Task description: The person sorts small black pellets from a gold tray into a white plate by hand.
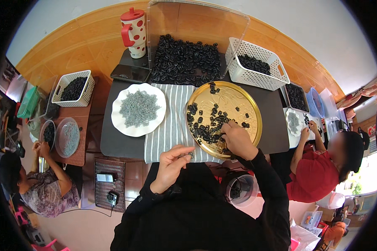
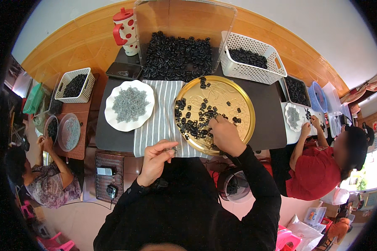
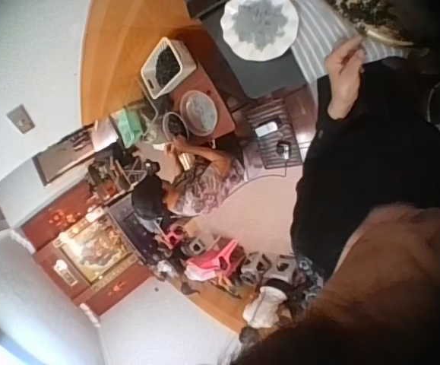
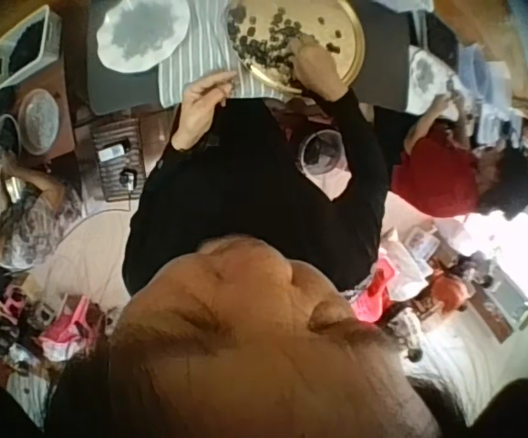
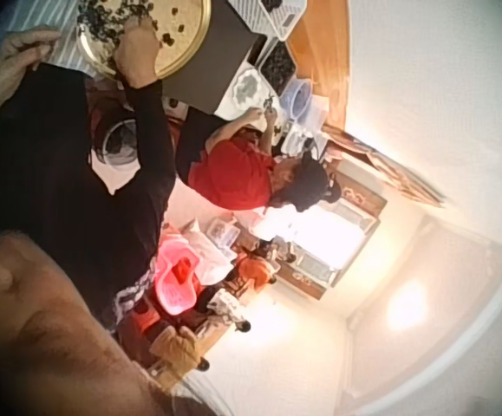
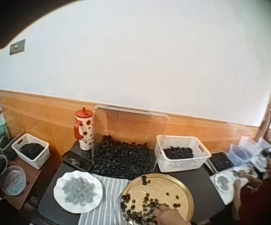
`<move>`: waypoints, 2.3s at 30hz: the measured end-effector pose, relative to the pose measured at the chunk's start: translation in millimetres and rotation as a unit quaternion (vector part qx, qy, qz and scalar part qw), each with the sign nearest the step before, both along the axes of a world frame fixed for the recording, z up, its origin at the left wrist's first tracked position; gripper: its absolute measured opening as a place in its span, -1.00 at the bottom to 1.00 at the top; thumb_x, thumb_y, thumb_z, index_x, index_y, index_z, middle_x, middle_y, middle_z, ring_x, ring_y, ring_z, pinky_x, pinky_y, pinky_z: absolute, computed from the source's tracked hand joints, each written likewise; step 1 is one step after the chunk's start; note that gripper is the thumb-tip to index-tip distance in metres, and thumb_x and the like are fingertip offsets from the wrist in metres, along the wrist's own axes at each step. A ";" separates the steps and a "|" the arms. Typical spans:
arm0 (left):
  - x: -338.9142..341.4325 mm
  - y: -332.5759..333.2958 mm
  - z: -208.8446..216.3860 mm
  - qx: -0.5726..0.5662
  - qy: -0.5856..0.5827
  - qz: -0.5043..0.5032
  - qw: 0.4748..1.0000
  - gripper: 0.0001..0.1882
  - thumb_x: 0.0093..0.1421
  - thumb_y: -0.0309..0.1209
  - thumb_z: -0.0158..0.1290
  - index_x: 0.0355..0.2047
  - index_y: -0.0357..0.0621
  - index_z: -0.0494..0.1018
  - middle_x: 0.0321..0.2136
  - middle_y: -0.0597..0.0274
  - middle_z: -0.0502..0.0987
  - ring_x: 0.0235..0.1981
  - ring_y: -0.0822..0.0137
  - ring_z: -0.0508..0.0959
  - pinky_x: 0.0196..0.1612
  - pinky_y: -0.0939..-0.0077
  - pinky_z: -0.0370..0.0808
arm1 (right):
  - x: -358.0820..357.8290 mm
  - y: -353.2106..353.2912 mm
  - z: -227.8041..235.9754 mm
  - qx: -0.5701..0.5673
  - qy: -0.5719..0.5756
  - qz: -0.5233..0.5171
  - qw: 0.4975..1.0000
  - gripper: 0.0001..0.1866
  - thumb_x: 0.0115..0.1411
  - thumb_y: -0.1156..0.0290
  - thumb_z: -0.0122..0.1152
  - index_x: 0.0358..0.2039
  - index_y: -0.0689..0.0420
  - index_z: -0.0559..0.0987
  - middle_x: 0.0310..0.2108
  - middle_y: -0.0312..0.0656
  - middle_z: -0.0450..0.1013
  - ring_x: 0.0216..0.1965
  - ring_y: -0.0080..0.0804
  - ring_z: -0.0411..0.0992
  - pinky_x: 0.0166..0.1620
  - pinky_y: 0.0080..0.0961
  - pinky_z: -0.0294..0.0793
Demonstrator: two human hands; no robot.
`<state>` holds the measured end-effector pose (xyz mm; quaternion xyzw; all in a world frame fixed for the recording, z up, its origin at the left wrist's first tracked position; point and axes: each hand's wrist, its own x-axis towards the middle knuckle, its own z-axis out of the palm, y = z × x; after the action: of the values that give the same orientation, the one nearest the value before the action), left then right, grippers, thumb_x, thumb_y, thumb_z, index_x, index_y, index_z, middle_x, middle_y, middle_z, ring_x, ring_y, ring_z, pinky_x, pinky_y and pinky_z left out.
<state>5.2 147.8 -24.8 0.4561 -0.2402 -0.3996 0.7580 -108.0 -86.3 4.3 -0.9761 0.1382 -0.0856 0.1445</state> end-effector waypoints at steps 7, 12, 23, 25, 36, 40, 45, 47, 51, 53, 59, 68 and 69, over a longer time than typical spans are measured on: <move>-7.8 -2.1 3.7 -0.013 0.007 0.012 1.000 -0.70 0.14 -0.68 -0.01 -0.11 -0.27 0.52 -0.41 0.35 0.36 -0.47 0.60 0.34 -0.47 0.75 0.28 | -10.0 25.8 29.2 0.264 -0.007 -0.047 0.963 -0.87 0.07 0.63 0.11 -0.32 0.27 0.45 -0.52 -0.17 0.42 -0.47 -0.49 0.43 -0.38 -0.59 0.38; -15.7 -3.8 8.3 -0.003 -0.007 0.027 1.000 -0.71 0.14 -0.66 -0.03 -0.12 -0.31 0.51 -0.42 0.32 0.37 -0.47 0.56 0.36 -0.46 0.71 0.29 | -12.3 80.0 16.1 0.586 -0.179 -0.082 0.786 -0.83 0.15 0.63 0.10 -0.21 0.27 0.47 -0.39 -0.33 0.44 -0.40 -0.67 0.39 -0.30 -0.69 0.39; -25.2 -4.5 11.9 0.013 -0.031 0.049 0.998 -0.70 0.14 -0.66 -0.05 -0.12 -0.29 0.52 -0.41 0.33 0.38 -0.47 0.57 0.35 -0.47 0.73 0.28 | -12.0 102.1 -8.7 0.666 -0.237 -0.091 0.701 -0.84 0.19 0.57 0.09 -0.20 0.30 0.50 -0.40 -0.27 0.48 -0.45 -0.62 0.43 -0.36 -0.71 0.41; -25.8 -4.1 11.0 0.012 -0.034 0.053 0.998 -0.70 0.14 -0.66 -0.05 -0.12 -0.29 0.52 -0.41 0.33 0.38 -0.47 0.57 0.35 -0.47 0.73 0.28 | -12.0 101.9 -10.5 0.666 -0.235 -0.087 0.702 -0.84 0.19 0.57 0.09 -0.20 0.30 0.50 -0.41 -0.27 0.48 -0.45 -0.62 0.43 -0.36 -0.71 0.41; -25.2 -5.5 10.0 0.012 -0.033 0.051 0.998 -0.71 0.14 -0.68 -0.05 -0.13 -0.31 0.52 -0.42 0.31 0.39 -0.47 0.57 0.36 -0.47 0.73 0.29 | -13.4 102.0 -10.0 0.628 -0.230 -0.076 0.740 -0.84 0.20 0.59 0.08 -0.20 0.30 0.52 -0.41 -0.30 0.46 -0.44 -0.66 0.41 -0.35 -0.73 0.40; -25.9 -5.8 6.5 0.010 -0.026 0.050 0.998 -0.71 0.15 -0.68 -0.04 -0.12 -0.30 0.52 -0.41 0.31 0.40 -0.47 0.57 0.37 -0.47 0.73 0.30 | -13.7 103.7 -8.5 0.550 -0.237 -0.027 0.800 -0.83 0.19 0.63 0.07 -0.20 0.32 0.52 -0.38 -0.28 0.44 -0.42 -0.64 0.40 -0.33 -0.72 0.40; -26.3 -6.4 7.0 -0.006 -0.005 0.043 0.999 -0.71 0.16 -0.68 -0.01 -0.10 -0.30 0.51 -0.40 0.29 0.41 -0.47 0.55 0.38 -0.45 0.72 0.33 | -13.3 104.0 -4.7 0.549 -0.236 -0.018 0.802 -0.81 0.20 0.64 0.05 -0.17 0.31 0.53 -0.39 -0.27 0.43 -0.41 -0.63 0.40 -0.31 -0.72 0.40; -25.7 -6.1 7.7 -0.010 -0.004 0.039 0.999 -0.71 0.16 -0.68 0.00 -0.10 -0.29 0.51 -0.40 0.29 0.41 -0.47 0.55 0.39 -0.45 0.72 0.34 | -13.5 104.7 -5.3 0.566 -0.246 -0.017 0.786 -0.80 0.20 0.64 0.05 -0.16 0.31 0.53 -0.40 -0.27 0.42 -0.40 -0.63 0.39 -0.30 -0.72 0.39; -25.5 -5.6 4.3 -0.021 0.005 0.033 0.999 -0.70 0.16 -0.68 0.02 -0.09 -0.28 0.50 -0.40 0.29 0.43 -0.46 0.55 0.39 -0.44 0.71 0.35 | -13.2 108.0 -5.2 0.564 -0.250 -0.024 0.787 -0.80 0.21 0.63 0.05 -0.15 0.31 0.53 -0.40 -0.27 0.42 -0.39 -0.63 0.38 -0.30 -0.72 0.38; -26.2 -5.7 6.0 -0.025 0.011 0.033 0.999 -0.70 0.15 -0.68 0.02 -0.08 -0.28 0.50 -0.39 0.28 0.45 -0.46 0.55 0.40 -0.43 0.72 0.36 | -13.4 108.8 -10.1 0.559 -0.275 -0.003 0.782 -0.77 0.17 0.67 0.08 -0.14 0.33 0.52 -0.37 -0.24 0.41 -0.41 -0.60 0.39 -0.32 -0.73 0.37; -24.5 -4.2 5.5 -0.032 0.062 0.019 0.997 -0.71 0.15 -0.67 0.05 -0.10 -0.28 0.50 -0.37 0.23 0.54 -0.48 0.54 0.44 -0.44 0.72 0.39 | -14.0 113.6 -16.9 0.506 -0.306 0.028 0.806 -0.64 0.09 0.73 0.14 -0.06 0.29 0.49 -0.31 -0.23 0.39 -0.33 -0.57 0.37 -0.29 -0.71 0.37; -18.9 -1.4 5.8 -0.044 0.157 -0.037 0.986 -0.73 0.16 -0.67 0.04 -0.11 -0.32 0.49 -0.32 0.13 0.58 -0.39 0.49 0.53 -0.42 0.69 0.44 | -14.8 106.5 -21.0 0.390 -0.318 0.067 0.862 -0.57 0.03 0.74 0.19 -0.03 0.22 0.49 -0.33 -0.18 0.41 -0.36 -0.52 0.39 -0.35 -0.70 0.38; -18.7 -1.0 7.5 -0.039 0.173 -0.037 0.983 -0.74 0.16 -0.66 0.04 -0.11 -0.33 0.50 -0.33 0.13 0.58 -0.39 0.49 0.53 -0.42 0.69 0.45 | -14.4 106.6 -20.6 0.391 -0.318 0.067 0.861 -0.57 0.03 0.74 0.19 -0.03 0.22 0.49 -0.33 -0.18 0.41 -0.36 -0.52 0.39 -0.35 -0.70 0.38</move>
<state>-13.5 146.8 -17.3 0.3408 -0.1375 -0.4904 0.7902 -122.4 20.3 -16.3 -0.7660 0.0411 -0.3206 0.5556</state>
